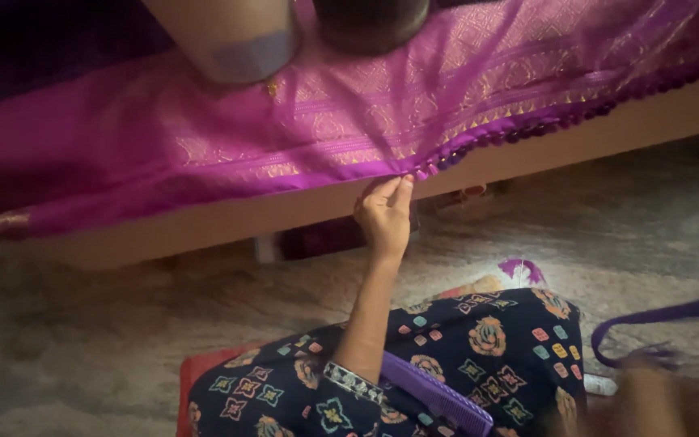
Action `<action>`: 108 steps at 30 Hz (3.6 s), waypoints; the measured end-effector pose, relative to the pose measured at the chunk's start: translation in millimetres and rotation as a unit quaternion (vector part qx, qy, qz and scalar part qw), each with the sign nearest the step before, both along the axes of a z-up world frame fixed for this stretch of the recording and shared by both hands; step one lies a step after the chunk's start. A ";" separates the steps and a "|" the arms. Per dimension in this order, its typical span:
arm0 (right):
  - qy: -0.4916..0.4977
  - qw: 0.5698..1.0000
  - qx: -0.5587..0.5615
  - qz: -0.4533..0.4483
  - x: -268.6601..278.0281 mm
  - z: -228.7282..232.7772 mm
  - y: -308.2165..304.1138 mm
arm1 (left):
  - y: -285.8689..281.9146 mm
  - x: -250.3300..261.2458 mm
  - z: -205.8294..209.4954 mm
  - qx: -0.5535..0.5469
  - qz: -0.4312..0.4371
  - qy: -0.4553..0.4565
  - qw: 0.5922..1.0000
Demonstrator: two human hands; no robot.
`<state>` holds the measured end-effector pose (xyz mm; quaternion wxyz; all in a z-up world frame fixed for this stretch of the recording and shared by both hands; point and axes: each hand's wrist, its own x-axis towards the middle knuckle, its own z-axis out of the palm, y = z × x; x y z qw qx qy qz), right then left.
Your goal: Attaching decorative purple tassels to the border of a sari using a needle, thread, scissors, and a comb.
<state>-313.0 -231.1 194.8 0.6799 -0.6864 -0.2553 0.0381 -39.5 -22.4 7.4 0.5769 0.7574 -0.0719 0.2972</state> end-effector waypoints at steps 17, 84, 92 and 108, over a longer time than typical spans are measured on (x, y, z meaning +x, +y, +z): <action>-0.083 0.946 -0.293 -0.113 274.1 -69.9 52.6 | 37.1 38.5 -6.8 -0.205 -0.360 0.253 0.874; -0.499 0.725 -0.474 0.026 329.0 -56.5 110.3 | -14.5 -20.9 -0.2 0.053 0.129 -0.081 0.987; -0.480 0.764 -0.430 -0.029 299.2 -57.6 96.1 | -10.3 -27.3 18.6 0.138 0.184 -0.116 0.966; -0.280 0.887 -0.322 -0.178 261.9 -119.4 51.4 | -9.2 -22.3 15.9 -0.094 0.004 0.070 0.993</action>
